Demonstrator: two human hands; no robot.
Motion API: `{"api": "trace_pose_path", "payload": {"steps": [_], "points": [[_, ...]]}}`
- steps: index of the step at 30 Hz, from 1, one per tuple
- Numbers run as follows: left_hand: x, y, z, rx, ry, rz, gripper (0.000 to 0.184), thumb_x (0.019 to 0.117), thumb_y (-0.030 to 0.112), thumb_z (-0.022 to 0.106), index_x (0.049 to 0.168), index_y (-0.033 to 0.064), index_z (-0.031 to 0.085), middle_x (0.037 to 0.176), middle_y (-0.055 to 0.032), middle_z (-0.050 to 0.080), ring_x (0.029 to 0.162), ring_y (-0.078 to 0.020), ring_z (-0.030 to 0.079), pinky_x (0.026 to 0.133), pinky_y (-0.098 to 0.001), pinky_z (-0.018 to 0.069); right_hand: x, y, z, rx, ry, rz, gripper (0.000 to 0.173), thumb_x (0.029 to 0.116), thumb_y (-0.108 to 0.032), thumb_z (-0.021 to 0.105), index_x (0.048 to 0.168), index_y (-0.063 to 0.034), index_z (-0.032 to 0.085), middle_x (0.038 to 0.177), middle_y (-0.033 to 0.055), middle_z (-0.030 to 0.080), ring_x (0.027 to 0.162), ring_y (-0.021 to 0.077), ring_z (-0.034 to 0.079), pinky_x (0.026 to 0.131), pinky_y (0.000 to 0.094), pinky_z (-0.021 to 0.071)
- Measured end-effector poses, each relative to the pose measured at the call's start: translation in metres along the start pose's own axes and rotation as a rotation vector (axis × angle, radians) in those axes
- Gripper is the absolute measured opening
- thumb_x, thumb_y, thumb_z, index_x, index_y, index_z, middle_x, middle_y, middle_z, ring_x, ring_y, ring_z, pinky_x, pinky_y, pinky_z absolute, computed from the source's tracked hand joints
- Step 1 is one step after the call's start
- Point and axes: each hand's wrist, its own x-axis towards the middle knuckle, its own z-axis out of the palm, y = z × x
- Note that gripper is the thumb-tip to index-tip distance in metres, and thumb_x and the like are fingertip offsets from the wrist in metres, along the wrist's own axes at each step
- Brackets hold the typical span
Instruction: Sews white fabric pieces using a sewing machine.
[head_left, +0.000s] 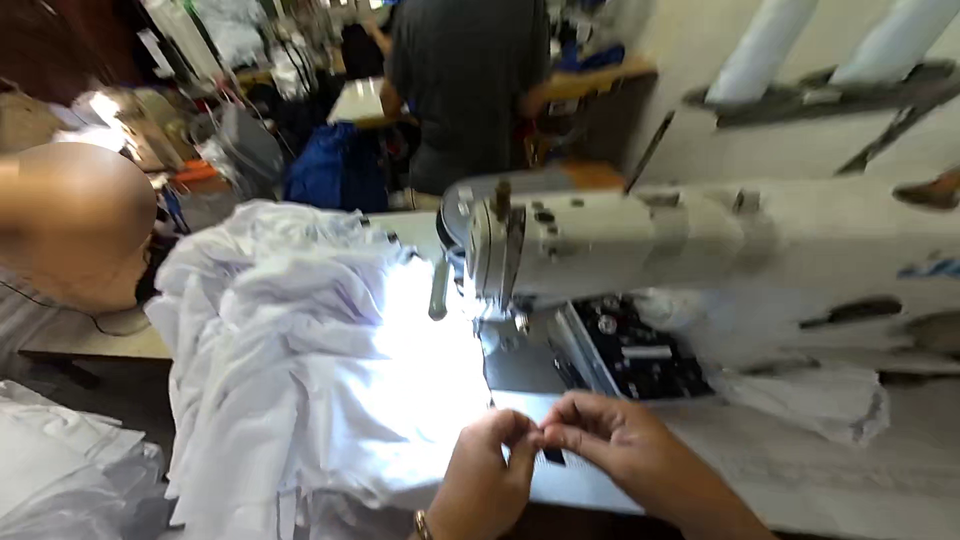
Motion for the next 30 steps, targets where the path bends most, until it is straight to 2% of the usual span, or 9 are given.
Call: {"api": "trace_pose_path", "payload": {"steps": [4,6,8,12,17,19,23,27,30], "points": [[0.003,0.001,0.003,-0.195,0.024,0.003,0.018,0.0960,0.010,0.065,0.109,-0.0016,0.069,0.101,-0.0062,0.073,0.089,-0.0114,0.071,0.081,-0.0296,0.0602,0.003,-0.008,0.006,0.216,0.048,0.077,0.007,0.0948,-0.012,0.066,0.096,-0.0062,0.069,0.083,-0.0003,0.069,0.073,0.0082,0.065,0.069,0.0251,0.0556],[0.002,-0.001,0.001,-0.235,0.054,0.008,0.015,0.0960,0.009,0.066,0.106,-0.0007,0.070,0.096,-0.0043,0.073,0.086,-0.0092,0.069,0.079,-0.0278,0.0587,0.004,-0.012,0.014,0.336,0.104,0.097,0.007,0.0975,-0.009,0.061,0.099,-0.0052,0.066,0.083,0.0011,0.067,0.072,0.0105,0.064,0.068,0.0267,0.0559],[0.000,-0.003,-0.002,-0.240,0.080,0.051,0.013,0.0970,0.008,0.065,0.105,-0.0005,0.070,0.093,-0.0026,0.072,0.082,-0.0068,0.068,0.078,-0.0255,0.0579,0.004,-0.012,0.022,0.420,0.157,0.130,0.008,0.0984,-0.011,0.060,0.099,-0.0051,0.066,0.081,0.0025,0.066,0.069,0.0113,0.064,0.065,0.0267,0.0564],[-0.007,-0.003,-0.015,-0.197,0.090,0.150,0.016,0.0995,0.007,0.060,0.109,0.0011,0.072,0.100,-0.0027,0.073,0.090,-0.0077,0.068,0.082,-0.0261,0.0576,0.002,-0.009,0.033,0.432,0.129,0.175,0.011,0.0976,-0.017,0.061,0.095,-0.0075,0.066,0.079,0.0024,0.066,0.067,0.0105,0.064,0.061,0.0245,0.0547],[-0.012,0.001,-0.016,-0.262,0.141,0.153,0.015,0.0991,0.008,0.062,0.105,0.0026,0.074,0.098,-0.0023,0.073,0.093,-0.0086,0.068,0.085,-0.0272,0.0565,-0.004,-0.016,0.044,0.604,0.071,0.181,0.017,0.0973,-0.025,0.063,0.095,-0.0096,0.070,0.084,0.0033,0.069,0.072,0.0097,0.066,0.067,0.0241,0.0568],[-0.014,0.004,-0.014,-0.306,0.186,0.080,0.012,0.0973,0.008,0.065,0.105,0.0051,0.073,0.094,-0.0019,0.072,0.087,-0.0092,0.068,0.080,-0.0269,0.0575,-0.007,-0.021,0.049,0.616,0.084,0.181,0.016,0.0965,-0.026,0.064,0.094,-0.0115,0.071,0.082,0.0037,0.068,0.073,0.0093,0.065,0.069,0.0236,0.0560],[-0.019,0.012,-0.009,-0.348,0.259,-0.085,0.026,0.0945,0.008,0.070,0.120,0.0095,0.064,0.092,-0.0019,0.069,0.078,-0.0089,0.066,0.069,-0.0239,0.0563,-0.012,-0.027,0.058,0.549,0.144,0.119,0.010,0.0977,-0.021,0.060,0.097,-0.0150,0.069,0.082,0.0012,0.066,0.073,0.0090,0.063,0.069,0.0238,0.0560],[-0.021,0.015,-0.006,-0.456,0.258,-0.119,0.010,0.0986,0.008,0.066,0.106,0.0043,0.072,0.090,-0.0045,0.071,0.075,-0.0088,0.066,0.071,-0.0240,0.0571,-0.014,-0.027,0.064,0.460,0.209,0.065,0.008,0.0993,-0.018,0.059,0.099,-0.0157,0.066,0.084,-0.0010,0.065,0.074,0.0080,0.063,0.069,0.0219,0.0556],[-0.022,0.016,-0.005,-0.484,0.230,-0.117,0.014,0.1008,0.011,0.063,0.106,0.0036,0.074,0.091,-0.0043,0.073,0.079,-0.0089,0.068,0.076,-0.0254,0.0584,-0.015,-0.023,0.065,0.357,0.265,0.009,0.005,0.0996,-0.017,0.060,0.098,-0.0169,0.065,0.084,-0.0037,0.064,0.073,0.0057,0.062,0.067,0.0190,0.0538]]}}
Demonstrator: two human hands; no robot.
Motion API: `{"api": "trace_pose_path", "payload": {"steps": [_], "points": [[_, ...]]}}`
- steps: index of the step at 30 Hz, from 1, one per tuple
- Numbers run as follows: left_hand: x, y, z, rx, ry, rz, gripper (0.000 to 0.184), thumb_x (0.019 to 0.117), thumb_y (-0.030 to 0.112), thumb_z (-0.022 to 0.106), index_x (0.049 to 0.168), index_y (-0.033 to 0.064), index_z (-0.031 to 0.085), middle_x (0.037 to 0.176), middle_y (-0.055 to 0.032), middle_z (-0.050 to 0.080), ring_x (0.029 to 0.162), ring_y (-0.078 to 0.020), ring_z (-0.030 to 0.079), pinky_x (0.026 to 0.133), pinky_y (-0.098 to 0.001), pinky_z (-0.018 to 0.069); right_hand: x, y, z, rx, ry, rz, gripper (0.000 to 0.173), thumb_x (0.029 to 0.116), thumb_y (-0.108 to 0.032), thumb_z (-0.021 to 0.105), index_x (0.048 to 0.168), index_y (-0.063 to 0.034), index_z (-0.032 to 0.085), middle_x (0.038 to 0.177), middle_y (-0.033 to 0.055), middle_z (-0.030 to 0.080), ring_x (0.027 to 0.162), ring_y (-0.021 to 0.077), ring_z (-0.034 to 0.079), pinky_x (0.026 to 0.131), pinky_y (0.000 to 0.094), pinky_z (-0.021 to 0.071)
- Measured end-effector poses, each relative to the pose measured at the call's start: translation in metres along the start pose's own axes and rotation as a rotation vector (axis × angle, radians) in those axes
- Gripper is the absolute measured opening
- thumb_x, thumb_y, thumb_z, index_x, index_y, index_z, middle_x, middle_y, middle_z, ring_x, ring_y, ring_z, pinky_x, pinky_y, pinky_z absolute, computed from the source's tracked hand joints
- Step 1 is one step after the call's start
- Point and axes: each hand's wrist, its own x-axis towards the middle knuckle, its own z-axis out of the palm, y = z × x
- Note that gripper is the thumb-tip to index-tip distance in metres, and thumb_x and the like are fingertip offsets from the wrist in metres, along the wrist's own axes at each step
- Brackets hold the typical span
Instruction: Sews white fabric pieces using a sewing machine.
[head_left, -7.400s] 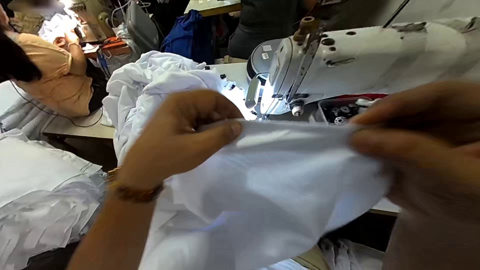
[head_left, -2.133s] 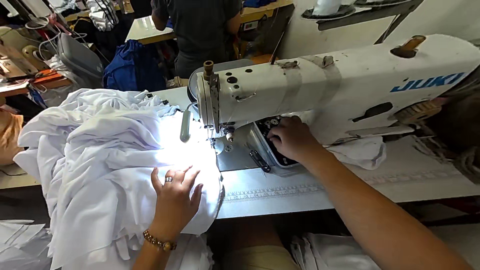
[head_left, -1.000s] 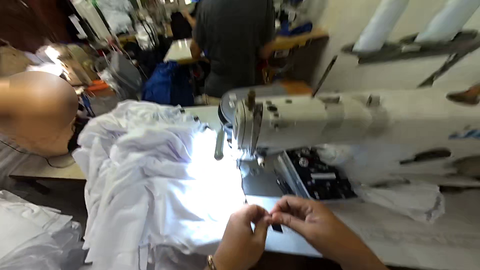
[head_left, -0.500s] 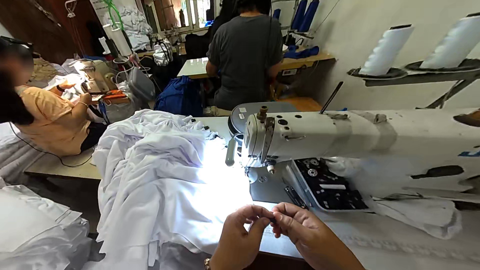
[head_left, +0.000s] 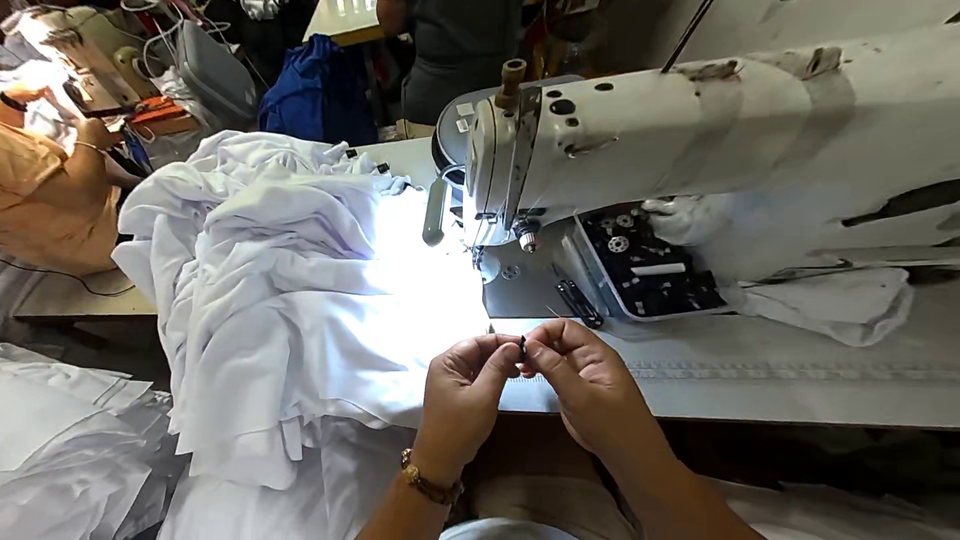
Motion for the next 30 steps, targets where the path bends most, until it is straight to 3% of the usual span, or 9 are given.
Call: {"api": "trace_pose_path", "payload": {"steps": [3,7,11,15,19,30], "points": [[0.000,0.000,0.000,-0.021,-0.018,-0.007,0.015,0.0949,0.008,0.071,0.108,0.0032,0.074,0.089,-0.0040,0.073,0.076,-0.0063,0.067,0.071,-0.0222,0.0570,0.000,0.000,-0.001,-0.093,0.023,-0.032,0.004,0.1001,-0.018,0.059,0.099,-0.0184,0.064,0.082,-0.0073,0.061,0.069,0.0015,0.057,0.061,0.0136,0.0479],[0.003,-0.003,0.000,0.010,0.022,-0.038,0.014,0.0985,0.007,0.065,0.107,0.0026,0.075,0.090,-0.0052,0.073,0.075,-0.0078,0.066,0.071,-0.0237,0.0565,-0.001,-0.001,-0.006,-0.140,0.013,-0.022,0.006,0.0992,-0.019,0.061,0.103,-0.0174,0.065,0.087,-0.0064,0.065,0.076,0.0035,0.063,0.067,0.0158,0.0528],[0.004,-0.002,-0.002,0.022,0.028,-0.079,0.015,0.0995,0.008,0.064,0.107,0.0029,0.075,0.092,-0.0053,0.072,0.076,-0.0087,0.066,0.072,-0.0240,0.0568,0.000,-0.002,-0.017,-0.290,0.016,-0.084,0.014,0.0982,-0.022,0.062,0.111,-0.0166,0.065,0.097,-0.0072,0.064,0.085,0.0011,0.062,0.072,0.0149,0.0520],[0.003,-0.001,-0.001,0.055,0.037,-0.118,0.012,0.0984,0.009,0.066,0.106,0.0036,0.075,0.089,-0.0044,0.072,0.075,-0.0078,0.065,0.070,-0.0234,0.0561,0.005,-0.006,-0.024,-0.493,-0.023,-0.182,0.017,0.0976,-0.026,0.059,0.109,-0.0145,0.066,0.101,-0.0056,0.063,0.092,0.0004,0.060,0.080,0.0165,0.0502],[0.004,-0.002,-0.001,0.094,0.036,-0.129,0.012,0.0975,0.008,0.068,0.106,0.0042,0.075,0.087,-0.0038,0.071,0.071,-0.0074,0.064,0.067,-0.0227,0.0552,0.010,-0.010,-0.027,-0.651,-0.081,-0.250,0.019,0.0974,-0.029,0.057,0.104,-0.0149,0.068,0.102,-0.0044,0.062,0.093,0.0022,0.058,0.080,0.0191,0.0490],[0.005,-0.003,-0.001,0.120,0.026,-0.135,0.011,0.0971,0.008,0.068,0.105,0.0046,0.075,0.084,-0.0040,0.070,0.068,-0.0072,0.062,0.065,-0.0222,0.0536,0.016,-0.007,-0.026,-0.701,-0.127,-0.300,0.018,0.0976,-0.026,0.056,0.097,-0.0150,0.070,0.102,-0.0025,0.062,0.095,0.0044,0.059,0.083,0.0208,0.0497]]}}
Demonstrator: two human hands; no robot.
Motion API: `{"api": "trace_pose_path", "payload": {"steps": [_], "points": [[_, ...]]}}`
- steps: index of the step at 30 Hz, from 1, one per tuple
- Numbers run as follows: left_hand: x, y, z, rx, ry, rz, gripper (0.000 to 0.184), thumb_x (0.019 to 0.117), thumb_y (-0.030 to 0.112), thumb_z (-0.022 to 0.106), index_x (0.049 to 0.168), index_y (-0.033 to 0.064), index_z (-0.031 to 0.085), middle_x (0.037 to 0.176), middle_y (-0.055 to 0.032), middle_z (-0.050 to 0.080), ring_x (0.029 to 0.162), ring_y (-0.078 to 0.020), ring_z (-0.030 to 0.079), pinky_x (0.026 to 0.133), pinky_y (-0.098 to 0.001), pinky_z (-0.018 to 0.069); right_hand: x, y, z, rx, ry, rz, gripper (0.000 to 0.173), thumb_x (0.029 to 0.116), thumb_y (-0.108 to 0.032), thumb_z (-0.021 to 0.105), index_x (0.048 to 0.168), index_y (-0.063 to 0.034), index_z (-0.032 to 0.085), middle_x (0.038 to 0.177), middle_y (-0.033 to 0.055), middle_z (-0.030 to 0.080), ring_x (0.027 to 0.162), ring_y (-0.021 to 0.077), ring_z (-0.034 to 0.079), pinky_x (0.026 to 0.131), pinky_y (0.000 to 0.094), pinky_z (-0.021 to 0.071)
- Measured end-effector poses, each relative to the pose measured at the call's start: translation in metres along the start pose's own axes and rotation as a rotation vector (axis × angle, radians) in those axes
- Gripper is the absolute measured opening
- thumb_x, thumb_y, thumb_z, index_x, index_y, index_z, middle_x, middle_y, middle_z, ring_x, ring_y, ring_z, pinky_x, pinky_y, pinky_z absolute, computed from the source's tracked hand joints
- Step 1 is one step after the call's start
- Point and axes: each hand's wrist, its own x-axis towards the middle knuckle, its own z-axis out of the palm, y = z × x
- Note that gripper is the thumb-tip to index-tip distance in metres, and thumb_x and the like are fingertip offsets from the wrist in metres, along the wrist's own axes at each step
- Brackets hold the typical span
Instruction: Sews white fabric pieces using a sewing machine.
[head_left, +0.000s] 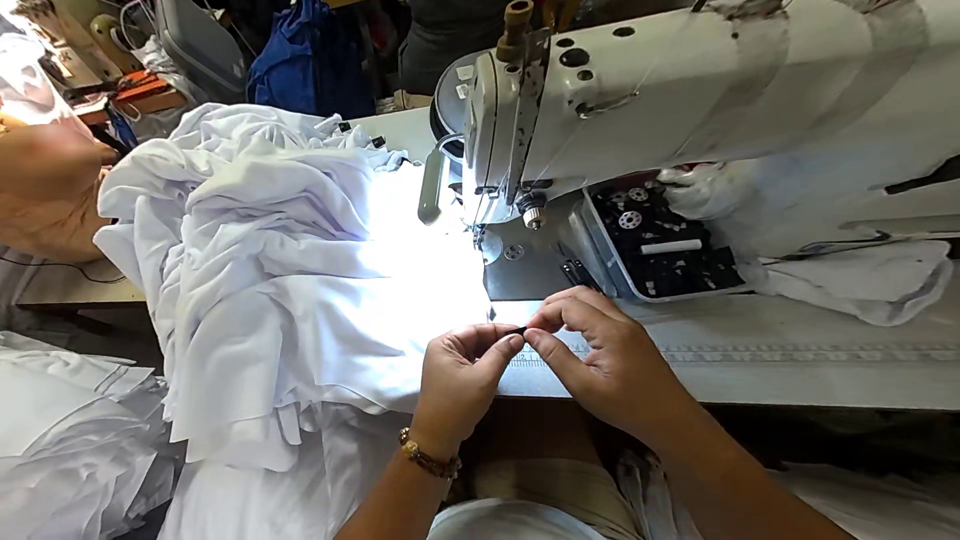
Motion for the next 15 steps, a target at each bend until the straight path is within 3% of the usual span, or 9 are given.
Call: {"api": "trace_pose_path", "payload": {"steps": [6,9,11,13,15], "points": [[-0.001,-0.002,0.000,0.032,0.012,0.009,0.010,0.0963,0.008,0.069,0.103,0.0047,0.075,0.084,-0.0050,0.071,0.067,-0.0081,0.063,0.063,-0.0221,0.0542,0.001,0.000,0.002,-0.017,-0.018,-0.015,0.016,0.0955,-0.022,0.055,0.094,-0.0143,0.068,0.100,-0.0017,0.062,0.098,0.0052,0.059,0.085,0.0201,0.0487],[0.004,0.006,-0.007,0.130,-0.033,0.000,0.009,0.0966,0.010,0.070,0.103,0.0061,0.075,0.083,-0.0037,0.070,0.063,-0.0071,0.062,0.057,-0.0209,0.0523,0.002,0.003,0.003,0.043,-0.044,0.036,0.015,0.0957,-0.023,0.054,0.093,-0.0165,0.067,0.096,-0.0058,0.061,0.092,0.0008,0.057,0.078,0.0164,0.0468],[0.024,0.014,-0.016,0.325,-0.032,0.094,0.013,0.0996,0.015,0.066,0.103,0.0068,0.075,0.079,-0.0012,0.070,0.061,-0.0035,0.059,0.055,-0.0192,0.0490,0.009,0.006,0.001,0.154,-0.057,0.150,0.013,0.0967,-0.023,0.057,0.093,-0.0153,0.066,0.090,-0.0068,0.061,0.079,-0.0018,0.057,0.067,0.0149,0.0470],[0.061,0.011,-0.027,0.580,0.014,0.347,0.019,0.1017,0.011,0.059,0.108,0.0026,0.076,0.090,-0.0060,0.075,0.078,-0.0077,0.068,0.074,-0.0260,0.0555,0.022,0.009,0.000,0.327,-0.044,0.319,0.010,0.0964,-0.018,0.057,0.093,-0.0121,0.065,0.081,-0.0063,0.063,0.069,-0.0002,0.059,0.062,0.0177,0.0492],[0.100,-0.001,-0.043,0.812,-0.047,0.617,0.024,0.0969,0.004,0.063,0.117,-0.0032,0.073,0.110,-0.0175,0.076,0.102,-0.0253,0.074,0.094,-0.0419,0.0568,0.040,0.012,0.000,0.553,-0.009,0.506,0.011,0.0991,-0.009,0.054,0.093,-0.0096,0.062,0.073,-0.0046,0.061,0.063,0.0034,0.060,0.060,0.0201,0.0529]]}}
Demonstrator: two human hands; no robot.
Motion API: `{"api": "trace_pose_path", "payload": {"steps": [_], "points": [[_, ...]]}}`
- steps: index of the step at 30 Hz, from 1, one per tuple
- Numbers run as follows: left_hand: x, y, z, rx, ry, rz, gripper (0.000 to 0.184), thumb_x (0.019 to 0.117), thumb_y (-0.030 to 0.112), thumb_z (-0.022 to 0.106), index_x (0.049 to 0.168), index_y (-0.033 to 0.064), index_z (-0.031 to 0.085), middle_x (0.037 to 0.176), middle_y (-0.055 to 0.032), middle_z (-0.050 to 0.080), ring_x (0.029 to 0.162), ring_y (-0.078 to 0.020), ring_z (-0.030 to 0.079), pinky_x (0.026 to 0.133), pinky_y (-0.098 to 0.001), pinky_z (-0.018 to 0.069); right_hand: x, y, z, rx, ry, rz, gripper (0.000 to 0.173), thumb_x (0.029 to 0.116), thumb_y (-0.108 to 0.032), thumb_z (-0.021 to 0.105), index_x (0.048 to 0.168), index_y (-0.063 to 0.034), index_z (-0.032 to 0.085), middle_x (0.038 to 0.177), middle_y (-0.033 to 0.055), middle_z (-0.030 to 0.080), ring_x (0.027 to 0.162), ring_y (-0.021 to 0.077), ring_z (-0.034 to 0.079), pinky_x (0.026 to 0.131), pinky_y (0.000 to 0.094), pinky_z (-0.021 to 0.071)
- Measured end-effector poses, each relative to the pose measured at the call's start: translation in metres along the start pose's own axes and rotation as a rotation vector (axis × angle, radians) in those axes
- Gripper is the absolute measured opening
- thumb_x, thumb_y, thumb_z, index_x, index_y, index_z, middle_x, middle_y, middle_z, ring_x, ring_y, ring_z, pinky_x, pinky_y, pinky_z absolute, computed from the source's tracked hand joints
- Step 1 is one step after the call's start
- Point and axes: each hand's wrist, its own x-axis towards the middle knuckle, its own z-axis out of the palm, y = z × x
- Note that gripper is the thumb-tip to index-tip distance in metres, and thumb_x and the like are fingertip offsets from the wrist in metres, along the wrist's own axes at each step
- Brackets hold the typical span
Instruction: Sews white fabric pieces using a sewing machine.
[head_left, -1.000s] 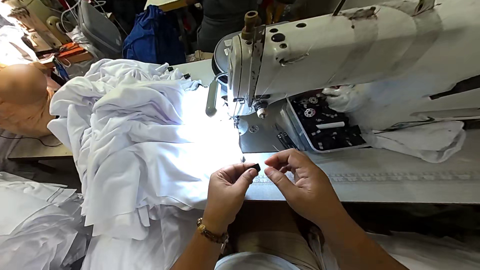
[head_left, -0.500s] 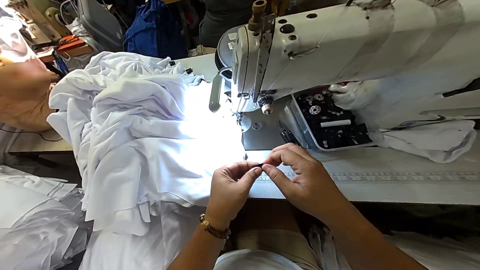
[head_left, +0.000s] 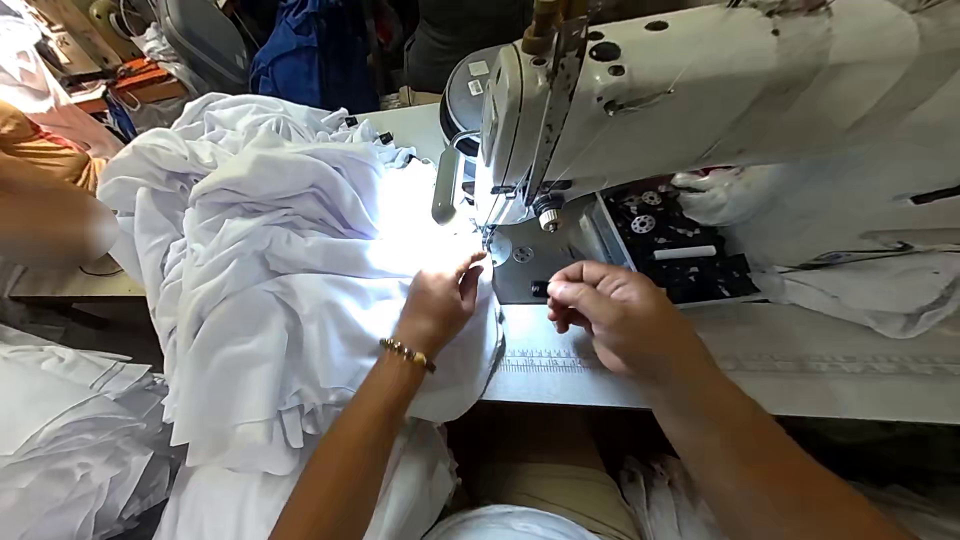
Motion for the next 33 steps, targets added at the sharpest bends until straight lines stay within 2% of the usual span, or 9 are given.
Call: {"api": "trace_pose_path", "payload": {"steps": [4,10,13,15,19,25,27,31,33], "points": [[0.007,-0.030,0.008,0.266,-0.260,0.132,0.033,0.0967,0.026,0.069,0.122,0.0049,0.072,0.130,-0.0135,0.068,0.123,-0.0302,0.063,0.106,-0.0496,0.0493,0.042,-0.010,0.008,0.248,0.103,0.317,0.015,0.1063,-0.011,0.050,0.094,-0.0076,0.058,0.065,-0.0008,0.056,0.048,0.0063,0.054,0.047,0.0207,0.0510],[-0.009,-0.030,0.011,0.315,-0.204,0.177,0.033,0.0989,0.032,0.065,0.121,0.0092,0.075,0.131,-0.0121,0.068,0.125,-0.0306,0.062,0.108,-0.0507,0.0465,0.080,-0.010,0.034,0.061,0.104,0.526,0.009,0.1041,-0.014,0.056,0.101,-0.0055,0.055,0.064,0.0015,0.053,0.041,0.0073,0.049,0.039,0.0219,0.0462],[-0.008,-0.032,0.012,0.316,-0.156,0.201,0.034,0.0960,0.031,0.068,0.117,0.0054,0.073,0.124,-0.0119,0.071,0.116,-0.0285,0.067,0.103,-0.0489,0.0498,0.088,-0.006,0.044,-0.098,0.081,0.544,0.011,0.1038,-0.014,0.057,0.105,-0.0033,0.056,0.063,0.0029,0.054,0.038,0.0079,0.048,0.037,0.0229,0.0457],[-0.008,-0.031,0.012,0.306,-0.150,0.181,0.042,0.0947,0.031,0.070,0.126,0.0034,0.068,0.126,-0.0134,0.069,0.112,-0.0289,0.068,0.099,-0.0488,0.0514,0.090,-0.005,0.047,-0.191,0.058,0.536,0.011,0.1042,-0.013,0.057,0.104,-0.0024,0.056,0.063,0.0034,0.053,0.038,0.0080,0.048,0.036,0.0227,0.0451],[-0.004,-0.029,0.011,0.321,-0.232,0.136,0.056,0.0986,0.035,0.065,0.145,0.0047,0.056,0.148,-0.0118,0.057,0.131,-0.0293,0.058,0.109,-0.0512,0.0442,0.095,-0.005,0.048,-0.336,0.031,0.536,0.016,0.1048,-0.017,0.058,0.103,-0.0020,0.056,0.063,0.0042,0.055,0.038,0.0085,0.049,0.036,0.0236,0.0451],[-0.001,-0.027,0.009,0.378,-0.339,0.103,0.052,0.1029,0.039,0.056,0.143,0.0059,0.059,0.151,-0.0086,0.055,0.138,-0.0305,0.051,0.113,-0.0499,0.0394,0.095,-0.008,0.049,-0.372,0.009,0.548,0.016,0.1048,-0.017,0.059,0.104,-0.0014,0.057,0.064,0.0049,0.055,0.039,0.0088,0.049,0.037,0.0234,0.0452],[0.000,-0.027,0.009,0.378,-0.343,0.103,0.051,0.1026,0.038,0.056,0.142,0.0054,0.059,0.150,-0.0087,0.056,0.138,-0.0305,0.051,0.113,-0.0498,0.0392,0.092,-0.005,0.047,-0.491,-0.002,0.440,0.016,0.1029,-0.016,0.062,0.103,-0.0007,0.061,0.066,0.0059,0.059,0.042,0.0094,0.053,0.041,0.0243,0.0482],[0.000,-0.028,0.009,0.371,-0.336,0.115,0.050,0.1019,0.037,0.057,0.140,0.0049,0.061,0.151,-0.0102,0.054,0.138,-0.0304,0.051,0.113,-0.0505,0.0391,0.068,0.021,0.037,-0.765,0.022,-0.208,0.020,0.0942,-0.011,0.070,0.110,0.0002,0.072,0.085,0.0158,0.067,0.076,0.0289,0.065,0.072,0.0505,0.0539],[-0.001,-0.029,0.010,0.368,-0.325,0.126,0.049,0.1017,0.036,0.057,0.139,0.0049,0.062,0.149,-0.0111,0.056,0.138,-0.0311,0.052,0.113,-0.0512,0.0397,0.060,0.038,0.035,-0.816,0.026,-0.397,0.026,0.0950,-0.014,0.067,0.117,-0.0036,0.075,0.094,0.0171,0.065,0.087,0.0333,0.065,0.078,0.0522,0.0532]]}}
